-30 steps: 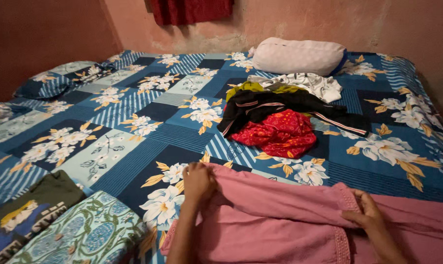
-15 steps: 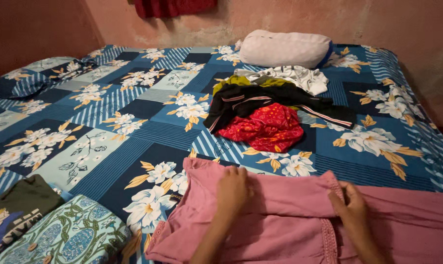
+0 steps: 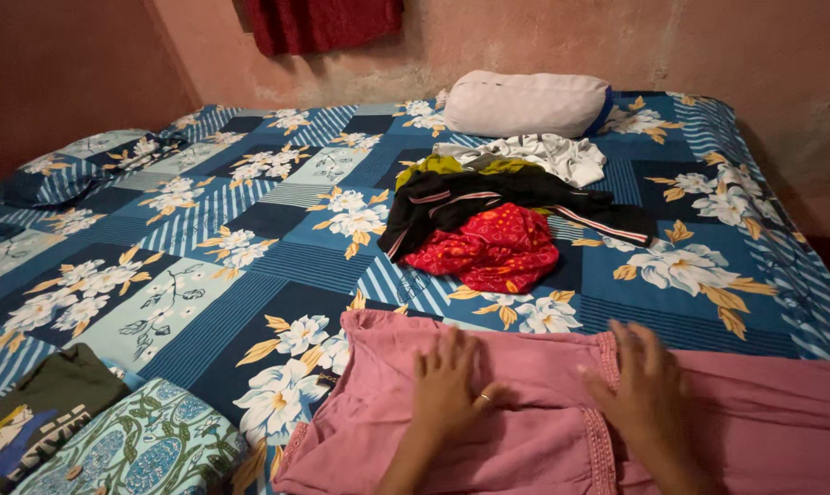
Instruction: The person folds a pink garment on a bed, smoothing and aligning it before rolling it into a compact bundle. They then pick up a black garment and begin to fold it in the same manner.
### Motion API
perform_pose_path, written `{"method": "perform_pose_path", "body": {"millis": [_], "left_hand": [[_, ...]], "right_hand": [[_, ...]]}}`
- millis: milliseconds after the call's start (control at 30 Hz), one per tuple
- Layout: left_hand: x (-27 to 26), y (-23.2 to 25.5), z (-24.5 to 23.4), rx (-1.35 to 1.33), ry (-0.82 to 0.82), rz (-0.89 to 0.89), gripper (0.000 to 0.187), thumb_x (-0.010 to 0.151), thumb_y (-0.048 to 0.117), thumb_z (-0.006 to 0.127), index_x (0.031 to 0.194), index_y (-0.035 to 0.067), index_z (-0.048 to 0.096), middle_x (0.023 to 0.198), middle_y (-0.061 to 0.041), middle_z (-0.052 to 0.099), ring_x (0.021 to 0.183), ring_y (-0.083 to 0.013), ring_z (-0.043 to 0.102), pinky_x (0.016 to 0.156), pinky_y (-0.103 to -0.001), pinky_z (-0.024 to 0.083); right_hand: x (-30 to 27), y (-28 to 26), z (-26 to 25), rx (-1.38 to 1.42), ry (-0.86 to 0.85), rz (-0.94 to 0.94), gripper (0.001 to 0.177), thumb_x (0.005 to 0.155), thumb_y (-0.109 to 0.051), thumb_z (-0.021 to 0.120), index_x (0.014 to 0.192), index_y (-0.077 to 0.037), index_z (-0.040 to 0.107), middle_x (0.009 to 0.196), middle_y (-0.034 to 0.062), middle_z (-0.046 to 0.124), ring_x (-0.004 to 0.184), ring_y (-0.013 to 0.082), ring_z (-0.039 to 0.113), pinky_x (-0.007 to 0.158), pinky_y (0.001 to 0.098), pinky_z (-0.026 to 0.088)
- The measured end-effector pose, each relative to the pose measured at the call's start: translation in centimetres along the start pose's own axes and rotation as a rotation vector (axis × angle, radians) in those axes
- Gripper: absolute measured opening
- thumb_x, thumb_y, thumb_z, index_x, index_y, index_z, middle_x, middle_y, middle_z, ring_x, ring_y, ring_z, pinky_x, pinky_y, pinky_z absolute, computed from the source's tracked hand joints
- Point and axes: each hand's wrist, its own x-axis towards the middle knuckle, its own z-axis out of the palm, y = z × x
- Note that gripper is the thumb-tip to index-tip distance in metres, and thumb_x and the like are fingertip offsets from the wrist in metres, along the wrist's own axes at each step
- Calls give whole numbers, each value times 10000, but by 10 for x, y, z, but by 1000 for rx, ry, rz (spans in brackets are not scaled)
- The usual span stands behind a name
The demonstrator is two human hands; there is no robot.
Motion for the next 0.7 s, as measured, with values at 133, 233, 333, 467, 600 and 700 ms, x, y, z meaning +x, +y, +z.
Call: {"method": "perform_pose_path", "body": {"millis": [133,233,333,467,600,700], "left_hand": [[-5,12,12,-16,-134,50,946,896,738,516,1557,79,365,1638,-248,248,1493,-504,183,1167,-680,55],[-9,8,6,-17,-142,20,936,926,721,531,1561,57,353,1629,-269,230,1488,-524,166,1174,-678,52],[-9,7,2,-27,29,24,960,928,743,518,1579,59,349,1649,-252,249,1515,-491,189,1188,-660,76],[-13,27,11,-109,89,97,981,941,753,484,1615,57,328,1685,-248,243,1536,-474,174,1180,-657,72],[-32,54,27,-132,-45,257,943,959,719,504,1616,59,355,1690,-244,254,1556,-471,169,1188,-674,57],[-38,62,28,-99,-87,231,972,964,728,509,1594,10,328,1670,-258,245,1547,-469,166,1183,-687,47]], "right_hand": [[1,-4,-19,12,-392,-166,568,814,-514,697,1293,-212,651,1344,155,596,1179,295,601,926,435,547],[8,5,-25,-107,-637,-198,389,914,-381,577,1289,-373,681,1314,-77,647,1277,206,590,1045,415,518],[6,3,-16,79,-208,54,535,840,-487,656,1270,-169,646,1422,95,598,1264,311,577,1038,504,468],[0,-5,3,108,-123,-270,766,836,-550,592,1446,-96,499,1522,181,464,1404,386,436,1080,576,369],[-10,1,11,-6,-605,-182,845,844,-622,559,1564,-213,388,1636,62,332,1489,296,279,1151,560,244],[-13,5,13,3,-664,-147,747,900,-583,550,1553,-248,406,1645,23,347,1479,228,285,1165,510,242]]}}
